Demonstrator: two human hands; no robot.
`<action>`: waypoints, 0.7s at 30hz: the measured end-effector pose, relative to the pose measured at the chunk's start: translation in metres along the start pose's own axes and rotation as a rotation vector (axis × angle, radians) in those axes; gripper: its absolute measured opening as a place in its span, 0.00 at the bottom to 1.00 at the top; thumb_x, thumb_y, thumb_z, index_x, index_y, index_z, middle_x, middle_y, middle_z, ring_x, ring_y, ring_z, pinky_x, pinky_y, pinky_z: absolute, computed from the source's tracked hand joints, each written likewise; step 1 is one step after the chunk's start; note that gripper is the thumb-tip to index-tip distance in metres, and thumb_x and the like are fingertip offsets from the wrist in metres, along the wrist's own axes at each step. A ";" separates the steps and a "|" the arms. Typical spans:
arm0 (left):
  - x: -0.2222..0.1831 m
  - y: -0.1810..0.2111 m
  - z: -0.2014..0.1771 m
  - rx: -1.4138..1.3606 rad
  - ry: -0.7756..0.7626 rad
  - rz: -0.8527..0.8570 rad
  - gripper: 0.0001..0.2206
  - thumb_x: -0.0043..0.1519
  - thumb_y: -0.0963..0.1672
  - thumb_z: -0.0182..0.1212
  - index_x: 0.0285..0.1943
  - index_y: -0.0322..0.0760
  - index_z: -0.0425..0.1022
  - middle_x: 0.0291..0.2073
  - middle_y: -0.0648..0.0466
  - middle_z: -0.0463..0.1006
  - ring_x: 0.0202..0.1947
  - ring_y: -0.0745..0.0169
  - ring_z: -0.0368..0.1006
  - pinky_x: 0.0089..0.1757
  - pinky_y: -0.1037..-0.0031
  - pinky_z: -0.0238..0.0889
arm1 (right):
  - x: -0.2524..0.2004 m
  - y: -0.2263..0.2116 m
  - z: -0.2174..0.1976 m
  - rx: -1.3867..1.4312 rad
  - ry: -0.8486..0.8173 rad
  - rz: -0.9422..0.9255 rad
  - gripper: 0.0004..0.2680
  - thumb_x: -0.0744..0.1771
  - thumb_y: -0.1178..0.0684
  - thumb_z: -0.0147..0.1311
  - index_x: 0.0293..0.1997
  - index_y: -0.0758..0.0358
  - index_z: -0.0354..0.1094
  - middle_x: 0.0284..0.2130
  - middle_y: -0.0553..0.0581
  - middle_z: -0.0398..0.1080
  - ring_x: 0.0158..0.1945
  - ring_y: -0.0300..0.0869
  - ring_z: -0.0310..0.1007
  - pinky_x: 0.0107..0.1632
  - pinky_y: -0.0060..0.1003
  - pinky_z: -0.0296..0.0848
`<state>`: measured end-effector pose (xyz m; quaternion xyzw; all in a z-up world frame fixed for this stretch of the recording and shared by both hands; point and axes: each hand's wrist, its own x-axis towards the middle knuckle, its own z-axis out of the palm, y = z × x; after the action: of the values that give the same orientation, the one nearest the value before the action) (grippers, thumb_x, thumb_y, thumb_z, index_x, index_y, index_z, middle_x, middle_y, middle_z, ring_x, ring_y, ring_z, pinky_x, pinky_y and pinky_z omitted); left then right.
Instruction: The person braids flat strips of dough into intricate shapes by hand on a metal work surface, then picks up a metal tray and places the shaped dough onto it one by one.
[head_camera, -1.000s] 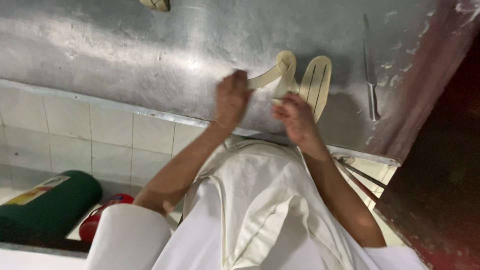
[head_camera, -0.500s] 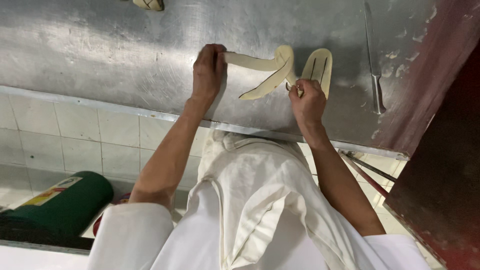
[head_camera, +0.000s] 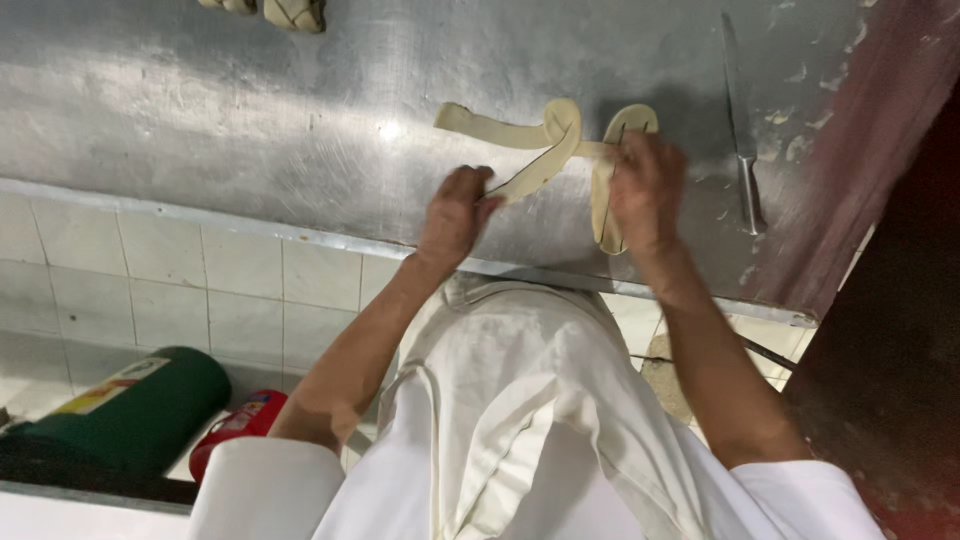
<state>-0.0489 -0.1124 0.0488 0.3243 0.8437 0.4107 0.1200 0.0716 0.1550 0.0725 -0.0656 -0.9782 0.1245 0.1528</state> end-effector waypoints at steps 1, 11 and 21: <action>0.005 -0.004 -0.005 0.013 0.069 0.011 0.18 0.60 0.42 0.71 0.56 0.31 0.72 0.45 0.45 0.74 0.47 0.43 0.71 0.45 0.59 0.69 | 0.000 -0.012 0.005 0.061 0.010 -0.010 0.11 0.67 0.67 0.60 0.54 0.62 0.75 0.56 0.57 0.70 0.61 0.52 0.69 0.64 0.50 0.65; 0.063 -0.026 -0.033 0.127 0.163 -0.166 0.09 0.59 0.40 0.69 0.45 0.34 0.76 0.40 0.45 0.76 0.42 0.45 0.72 0.44 0.59 0.69 | 0.005 -0.039 0.006 -0.104 -0.054 -0.015 0.18 0.61 0.62 0.61 0.58 0.62 0.73 0.63 0.66 0.61 0.68 0.58 0.59 0.68 0.61 0.55; -0.021 0.096 0.058 0.004 0.026 0.211 0.13 0.61 0.38 0.65 0.55 0.31 0.74 0.50 0.42 0.78 0.51 0.42 0.75 0.52 0.59 0.70 | -0.024 0.029 0.007 0.185 -0.023 0.246 0.07 0.65 0.57 0.67 0.44 0.61 0.75 0.39 0.57 0.76 0.46 0.51 0.75 0.50 0.47 0.71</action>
<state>0.0373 -0.0468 0.0843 0.4062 0.8071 0.4236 0.0645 0.0948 0.1772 0.0516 -0.1693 -0.9488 0.2326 0.1304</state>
